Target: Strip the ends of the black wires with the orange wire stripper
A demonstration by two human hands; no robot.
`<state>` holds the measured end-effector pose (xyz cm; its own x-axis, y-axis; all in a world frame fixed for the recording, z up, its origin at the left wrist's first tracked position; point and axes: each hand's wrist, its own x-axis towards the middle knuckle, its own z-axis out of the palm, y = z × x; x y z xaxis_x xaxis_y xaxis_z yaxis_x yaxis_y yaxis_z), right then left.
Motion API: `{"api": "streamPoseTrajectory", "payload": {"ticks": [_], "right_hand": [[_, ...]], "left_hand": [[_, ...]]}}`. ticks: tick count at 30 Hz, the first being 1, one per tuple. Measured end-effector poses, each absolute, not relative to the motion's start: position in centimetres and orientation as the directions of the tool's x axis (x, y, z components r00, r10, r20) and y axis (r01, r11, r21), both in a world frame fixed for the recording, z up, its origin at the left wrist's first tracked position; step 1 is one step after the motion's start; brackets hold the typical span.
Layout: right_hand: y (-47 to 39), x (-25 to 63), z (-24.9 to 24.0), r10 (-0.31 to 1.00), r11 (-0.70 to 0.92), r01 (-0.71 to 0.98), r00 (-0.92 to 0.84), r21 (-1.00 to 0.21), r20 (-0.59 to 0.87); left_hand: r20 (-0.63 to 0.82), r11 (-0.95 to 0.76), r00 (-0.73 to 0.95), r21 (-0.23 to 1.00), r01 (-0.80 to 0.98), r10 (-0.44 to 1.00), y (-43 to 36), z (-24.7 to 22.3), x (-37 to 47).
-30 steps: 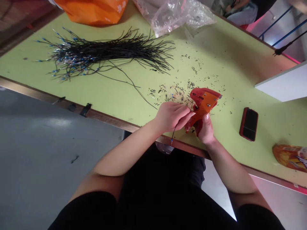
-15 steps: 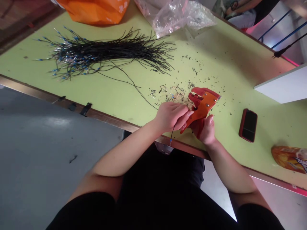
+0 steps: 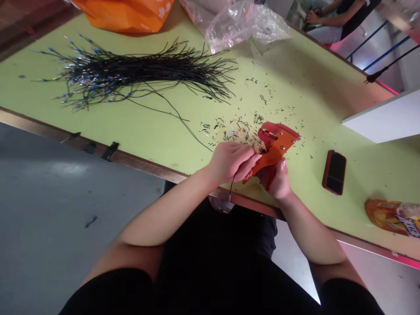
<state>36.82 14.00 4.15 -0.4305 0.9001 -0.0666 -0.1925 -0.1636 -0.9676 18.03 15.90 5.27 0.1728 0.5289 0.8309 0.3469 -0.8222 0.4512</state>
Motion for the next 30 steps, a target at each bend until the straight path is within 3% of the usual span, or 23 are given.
{"api": "streamPoseTrajectory", "payload": {"ticks": [27,30], "right_hand": [[14.2,36.1,5.2,0.963,-0.069,-0.2,-0.271,-0.977,-0.013],[14.7,36.7,5.3,0.936,-0.096,-0.258,-0.352,-0.961,0.001]], "left_hand": [[0.867,-0.862,0.219,0.354,0.363,0.448,16.0,5.1,18.4],[0.857,-0.863,0.203,0.407,0.299,0.474,15.9,5.2,18.3]]}}
